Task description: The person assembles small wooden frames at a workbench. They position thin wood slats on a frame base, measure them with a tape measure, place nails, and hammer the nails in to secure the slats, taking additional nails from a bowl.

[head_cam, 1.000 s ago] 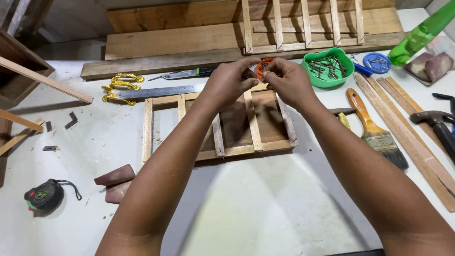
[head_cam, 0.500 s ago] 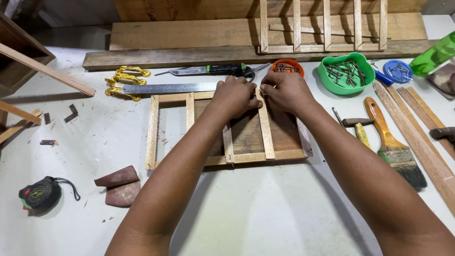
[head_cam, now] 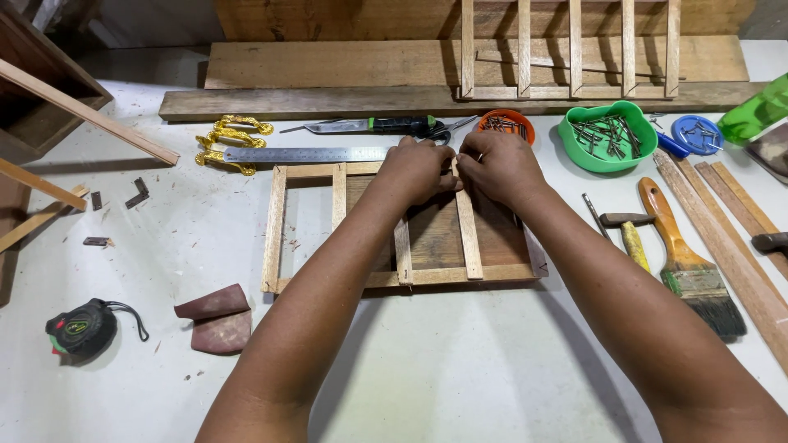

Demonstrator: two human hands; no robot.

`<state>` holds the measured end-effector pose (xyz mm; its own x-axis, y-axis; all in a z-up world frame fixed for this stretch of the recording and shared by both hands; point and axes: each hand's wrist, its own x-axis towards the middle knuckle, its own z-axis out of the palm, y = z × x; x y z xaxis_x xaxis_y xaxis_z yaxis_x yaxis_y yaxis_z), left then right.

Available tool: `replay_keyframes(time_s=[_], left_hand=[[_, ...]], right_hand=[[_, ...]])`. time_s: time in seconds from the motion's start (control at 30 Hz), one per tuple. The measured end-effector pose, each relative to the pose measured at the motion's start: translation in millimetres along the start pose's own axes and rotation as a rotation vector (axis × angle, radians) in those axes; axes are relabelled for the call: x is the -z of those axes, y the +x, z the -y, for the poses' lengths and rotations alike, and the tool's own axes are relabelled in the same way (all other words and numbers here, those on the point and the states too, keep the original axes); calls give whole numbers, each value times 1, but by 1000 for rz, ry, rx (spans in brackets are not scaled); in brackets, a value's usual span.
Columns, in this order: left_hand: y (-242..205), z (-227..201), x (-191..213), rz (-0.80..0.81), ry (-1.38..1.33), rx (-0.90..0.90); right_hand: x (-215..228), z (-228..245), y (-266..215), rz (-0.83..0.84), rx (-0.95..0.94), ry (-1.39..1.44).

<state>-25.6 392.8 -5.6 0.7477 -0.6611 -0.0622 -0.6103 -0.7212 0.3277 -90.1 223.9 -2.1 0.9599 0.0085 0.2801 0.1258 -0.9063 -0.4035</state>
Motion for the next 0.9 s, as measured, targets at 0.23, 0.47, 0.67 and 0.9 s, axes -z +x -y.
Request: replay_keyframes(time_s=[0.23, 0.47, 0.67, 0.9], left_hand=[[3, 2, -1, 7, 18, -12], [8, 6, -6, 5, 43, -41], [5, 1, 2, 39, 51, -23], [9, -3, 5, 59, 46, 14]], right_hand=[[-14, -2, -2, -90, 63, -36], [-19, -11, 6, -26, 68, -115], [1, -3, 11, 145, -109, -97], [15, -13, 4, 56, -85, -27]])
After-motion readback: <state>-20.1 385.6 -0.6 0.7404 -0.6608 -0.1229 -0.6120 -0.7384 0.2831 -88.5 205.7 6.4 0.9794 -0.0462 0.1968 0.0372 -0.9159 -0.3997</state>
